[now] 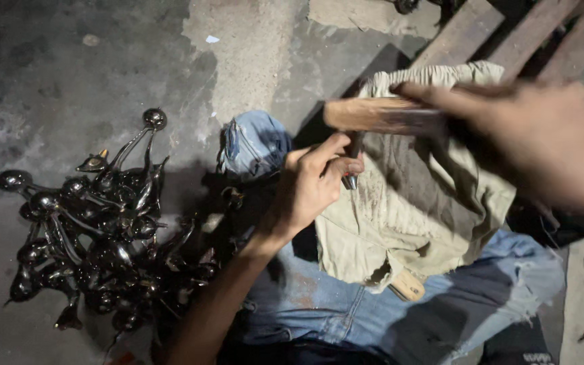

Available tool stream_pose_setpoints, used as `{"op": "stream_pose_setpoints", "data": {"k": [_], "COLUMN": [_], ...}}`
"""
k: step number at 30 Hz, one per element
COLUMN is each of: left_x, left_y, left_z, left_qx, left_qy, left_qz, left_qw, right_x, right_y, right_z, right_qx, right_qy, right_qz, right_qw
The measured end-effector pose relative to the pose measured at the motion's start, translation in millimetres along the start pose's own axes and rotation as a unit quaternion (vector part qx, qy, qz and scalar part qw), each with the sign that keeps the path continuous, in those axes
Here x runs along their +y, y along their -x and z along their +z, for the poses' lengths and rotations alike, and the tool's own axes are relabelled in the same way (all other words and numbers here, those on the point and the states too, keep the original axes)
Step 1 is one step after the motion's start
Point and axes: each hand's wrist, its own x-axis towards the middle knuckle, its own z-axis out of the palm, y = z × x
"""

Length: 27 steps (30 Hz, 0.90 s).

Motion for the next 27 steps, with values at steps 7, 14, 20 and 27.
{"op": "stream_pose_setpoints", "data": {"k": [7,14,20,27], "left_x": [0,-3,-14,-19], "left_y": [-1,4,3,-13], "left_z": [0,4,3,-3], "left_qx": [0.010,0.011,0.061,0.078], "left_qy": [0.017,0.052,0.083,0.217], "left_qz": [0.014,-0.030,0.015,-0.071], "left_qw": [1.000,0.998,0.995,0.970], "right_x": [-10,-9,-17,-67], "right_y": [-9,2,27,37], "right_z": [-16,-18,8,65], "right_qx": [-0.024,0.082,0.122,0.329], "right_qy": [-0.005,-0.001,-0.131,-0.649], "right_qz": [-0.013,-0.022,-0.018,0.179], "right_qw": [1.000,0.996,0.984,0.662]}}
